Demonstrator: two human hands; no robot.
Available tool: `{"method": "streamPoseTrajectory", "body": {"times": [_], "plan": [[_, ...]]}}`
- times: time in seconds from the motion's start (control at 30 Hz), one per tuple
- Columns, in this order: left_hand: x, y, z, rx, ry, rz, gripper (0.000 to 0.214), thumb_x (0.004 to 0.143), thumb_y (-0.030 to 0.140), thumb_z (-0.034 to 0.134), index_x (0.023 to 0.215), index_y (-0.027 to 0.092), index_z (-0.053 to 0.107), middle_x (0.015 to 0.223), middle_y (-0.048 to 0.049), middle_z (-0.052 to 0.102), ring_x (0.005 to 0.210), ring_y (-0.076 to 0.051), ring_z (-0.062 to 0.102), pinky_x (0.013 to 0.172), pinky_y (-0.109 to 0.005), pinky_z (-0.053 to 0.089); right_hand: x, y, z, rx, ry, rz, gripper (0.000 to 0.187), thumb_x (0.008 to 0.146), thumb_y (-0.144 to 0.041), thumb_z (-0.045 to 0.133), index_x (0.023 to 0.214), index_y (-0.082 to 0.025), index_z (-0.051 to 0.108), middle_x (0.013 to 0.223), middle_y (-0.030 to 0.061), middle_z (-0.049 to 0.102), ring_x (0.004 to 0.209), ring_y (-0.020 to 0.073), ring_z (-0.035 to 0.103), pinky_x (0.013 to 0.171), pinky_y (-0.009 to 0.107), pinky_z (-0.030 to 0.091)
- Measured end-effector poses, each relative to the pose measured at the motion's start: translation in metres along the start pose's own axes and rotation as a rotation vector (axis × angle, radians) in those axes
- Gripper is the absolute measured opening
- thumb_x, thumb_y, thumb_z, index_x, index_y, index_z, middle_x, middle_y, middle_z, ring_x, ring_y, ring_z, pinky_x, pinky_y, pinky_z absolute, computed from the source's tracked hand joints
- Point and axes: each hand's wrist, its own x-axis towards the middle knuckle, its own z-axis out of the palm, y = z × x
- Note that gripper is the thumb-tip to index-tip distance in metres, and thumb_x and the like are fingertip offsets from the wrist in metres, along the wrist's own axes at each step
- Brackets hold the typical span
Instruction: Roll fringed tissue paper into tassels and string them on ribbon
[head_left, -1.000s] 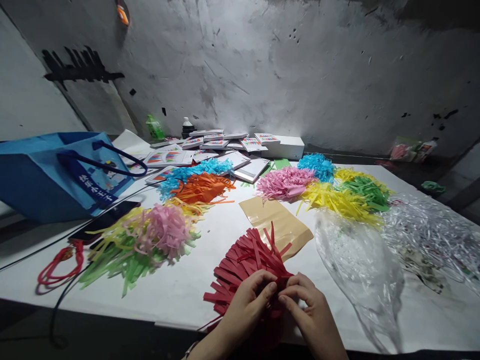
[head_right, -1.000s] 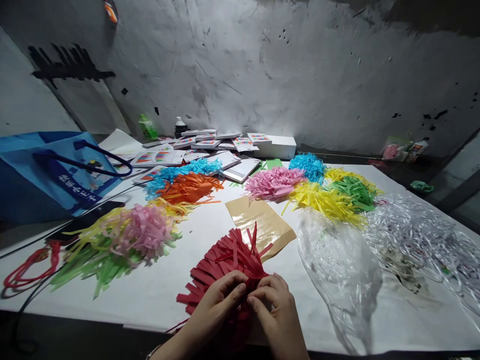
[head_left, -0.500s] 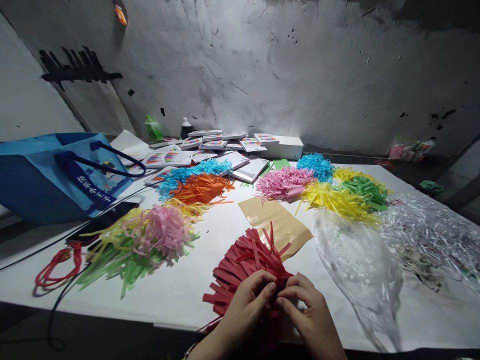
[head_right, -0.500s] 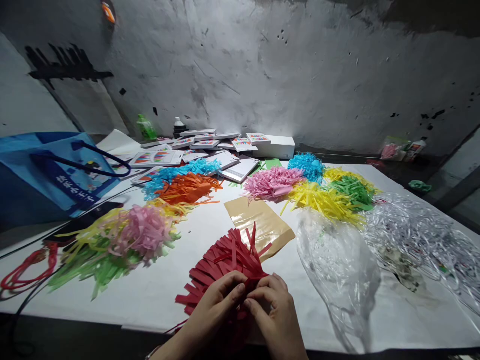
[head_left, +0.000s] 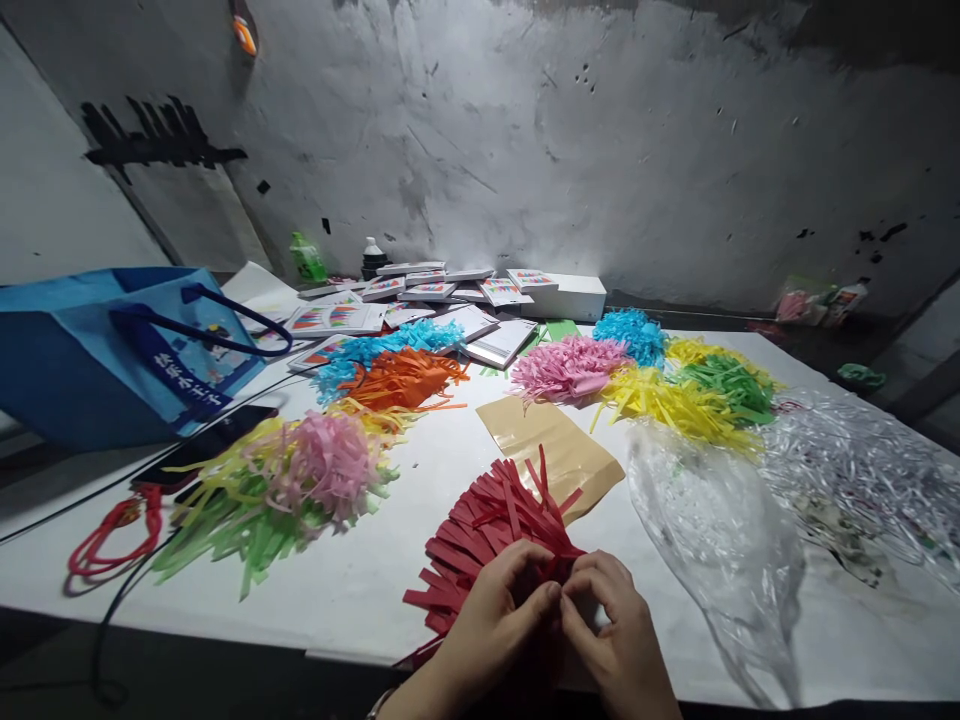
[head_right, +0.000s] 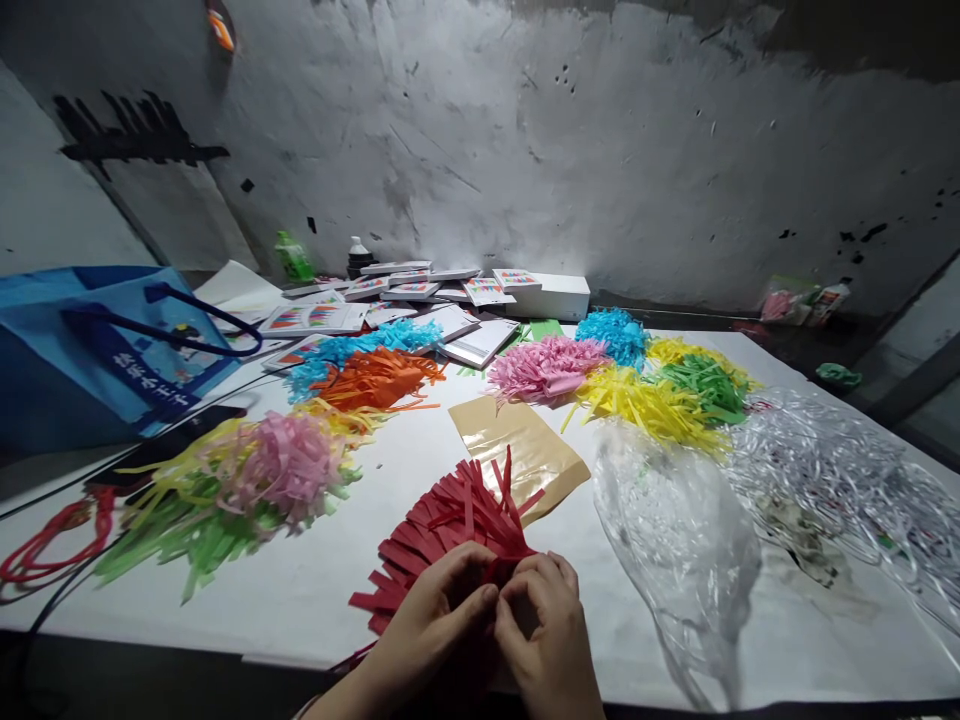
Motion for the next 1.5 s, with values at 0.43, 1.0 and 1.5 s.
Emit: {"method": "streamPoseTrajectory", "body": {"times": [0.43,1.0,1.5], "plan": [[-0.002,-0.005,0.009,0.554,0.133,0.464,0.017,0.092,0.008,0.049,0.1,0.018,0.06,0.088,-0.0072,0.065,0.076,-0.019,0.062,0.069,-0.03,0.054,-0.006,0.002,0.019,-0.66,0.355,-0.174,0.037,0.089,-0.023,0.052,0.124,-0.011,0.05,0.108,0.0134,0.064,0.092,0.0262,0.061,0.082,0.042,0.045],[0.016,0.012,-0.01,0.59,0.055,0.677,0.026,0.098,0.015,0.045,0.12,0.019,0.059,0.101,-0.0094,0.068,0.087,-0.018,0.066,0.075,-0.028,0.057,0.014,-0.019,-0.022,0.251,-0.166,0.112,0.035,0.097,-0.025,0.036,0.115,-0.021,0.065,0.099,0.0066,0.064,0.093,0.0186,0.063,0.084,0.032,0.053],[0.002,0.03,-0.042,0.318,0.266,0.554,0.013,0.098,0.021,0.049,0.097,0.022,0.062,0.091,-0.006,0.072,0.084,-0.019,0.066,0.074,-0.03,0.054,0.02,0.026,-0.027,0.037,0.407,0.377,0.053,0.081,-0.045,0.038,0.108,-0.01,0.068,0.107,0.0163,0.07,0.104,0.0299,0.065,0.093,0.044,0.05]]}}
